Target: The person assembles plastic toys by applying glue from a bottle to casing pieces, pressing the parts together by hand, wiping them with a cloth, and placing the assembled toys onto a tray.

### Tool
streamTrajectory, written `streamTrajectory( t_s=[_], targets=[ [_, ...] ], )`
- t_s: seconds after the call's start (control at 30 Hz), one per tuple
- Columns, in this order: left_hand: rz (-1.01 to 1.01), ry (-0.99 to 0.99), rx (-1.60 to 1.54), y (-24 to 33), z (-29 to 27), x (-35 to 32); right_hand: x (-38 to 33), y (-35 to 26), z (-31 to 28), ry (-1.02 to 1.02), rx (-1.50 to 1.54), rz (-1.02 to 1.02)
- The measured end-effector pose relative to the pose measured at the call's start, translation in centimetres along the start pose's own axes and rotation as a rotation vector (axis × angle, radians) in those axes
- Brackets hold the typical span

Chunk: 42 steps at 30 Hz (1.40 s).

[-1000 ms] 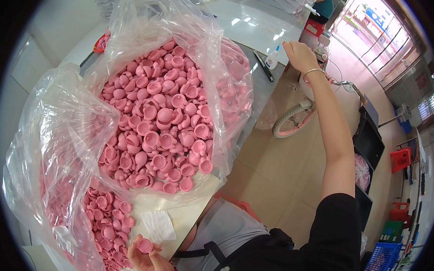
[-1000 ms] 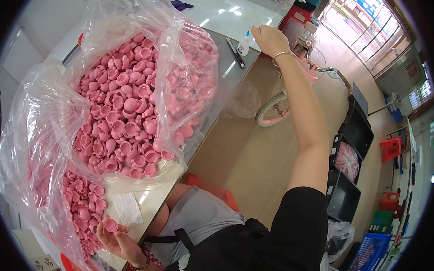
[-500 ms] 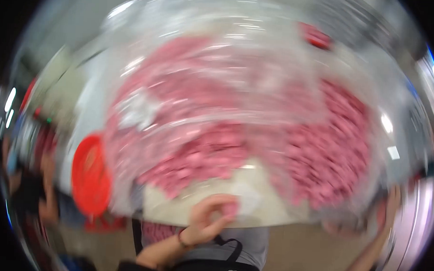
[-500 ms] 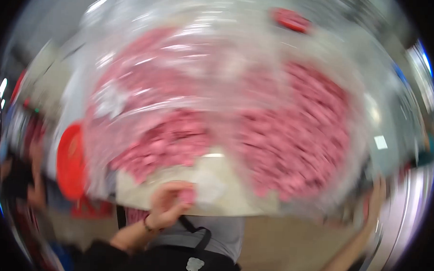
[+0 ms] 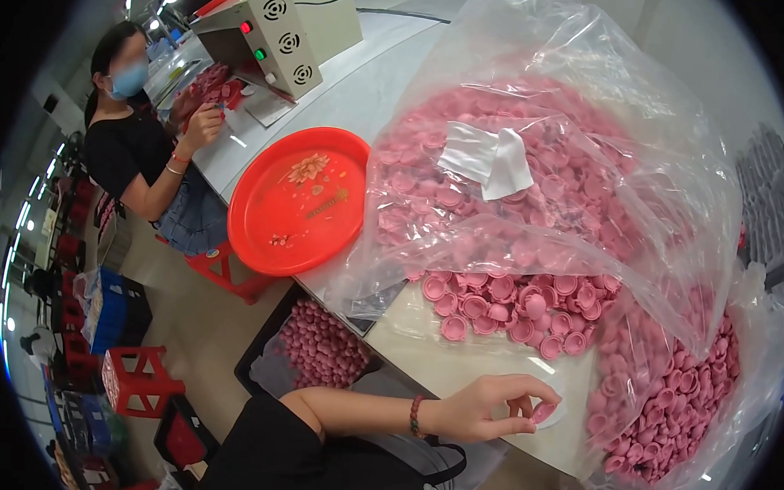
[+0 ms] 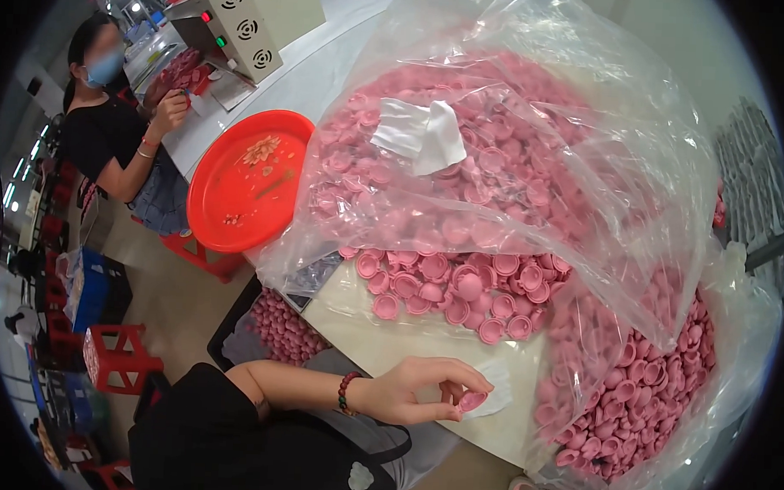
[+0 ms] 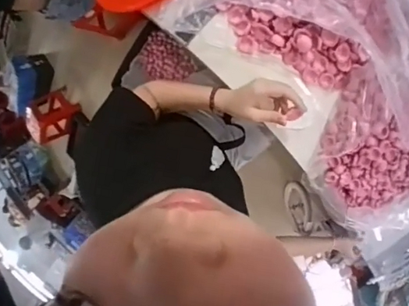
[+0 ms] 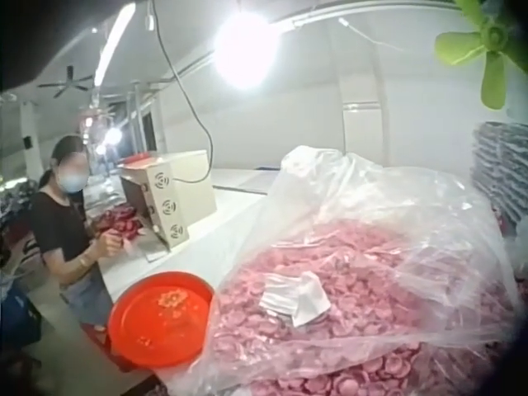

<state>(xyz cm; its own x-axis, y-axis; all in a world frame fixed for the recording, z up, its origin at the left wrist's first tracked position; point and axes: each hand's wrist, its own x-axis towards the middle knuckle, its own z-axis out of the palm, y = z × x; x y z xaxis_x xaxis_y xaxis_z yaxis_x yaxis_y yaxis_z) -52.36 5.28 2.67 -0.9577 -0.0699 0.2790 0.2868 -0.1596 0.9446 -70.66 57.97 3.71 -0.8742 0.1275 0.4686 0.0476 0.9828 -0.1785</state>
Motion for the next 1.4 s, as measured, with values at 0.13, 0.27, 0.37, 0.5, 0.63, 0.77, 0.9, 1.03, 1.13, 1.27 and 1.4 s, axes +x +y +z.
streamTrajectory(
  t_s=[0.13,0.27,0.37,0.5,0.63,0.77,0.9,1.03,1.13,1.27,1.4],
  targets=[
    [-0.035,-0.068,-0.035,0.2,-0.1,0.4,1.1,0.5,2.5,-0.014,0.089,0.041],
    [-0.030,-0.096,0.039,-0.2,-0.5,0.9,-0.8,11.9,0.8,0.119,-0.093,0.351],
    [-0.030,0.090,0.040,-1.4,-0.3,-0.4,0.2,8.6,5.8,0.164,0.164,0.345],
    [-0.002,0.185,0.126,-0.8,-0.1,-0.6,2.5,2.0,6.2,0.217,0.142,0.622],
    [0.095,0.116,0.194,-2.0,1.3,0.0,2.1,5.4,3.6,0.562,0.389,0.686],
    [0.164,0.098,0.211,-2.3,0.6,-0.1,-0.3,4.9,1.9,1.261,1.545,0.919],
    [0.164,0.087,0.195,-2.3,0.5,-0.3,-4.9,7.0,2.5,1.487,1.695,1.026],
    [0.115,0.121,0.213,-2.3,0.4,-0.3,-7.9,6.3,2.6,1.520,1.736,1.146],
    [0.126,0.101,0.203,-2.4,0.2,-0.3,-8.6,5.5,2.3,1.516,1.797,1.152],
    [0.141,0.076,0.210,-2.4,0.3,-0.2,-9.0,6.7,2.5,1.547,1.909,1.154],
    [0.121,0.114,0.218,-2.3,0.5,-0.5,-8.6,6.3,2.4,1.521,1.897,1.141]
  ],
)
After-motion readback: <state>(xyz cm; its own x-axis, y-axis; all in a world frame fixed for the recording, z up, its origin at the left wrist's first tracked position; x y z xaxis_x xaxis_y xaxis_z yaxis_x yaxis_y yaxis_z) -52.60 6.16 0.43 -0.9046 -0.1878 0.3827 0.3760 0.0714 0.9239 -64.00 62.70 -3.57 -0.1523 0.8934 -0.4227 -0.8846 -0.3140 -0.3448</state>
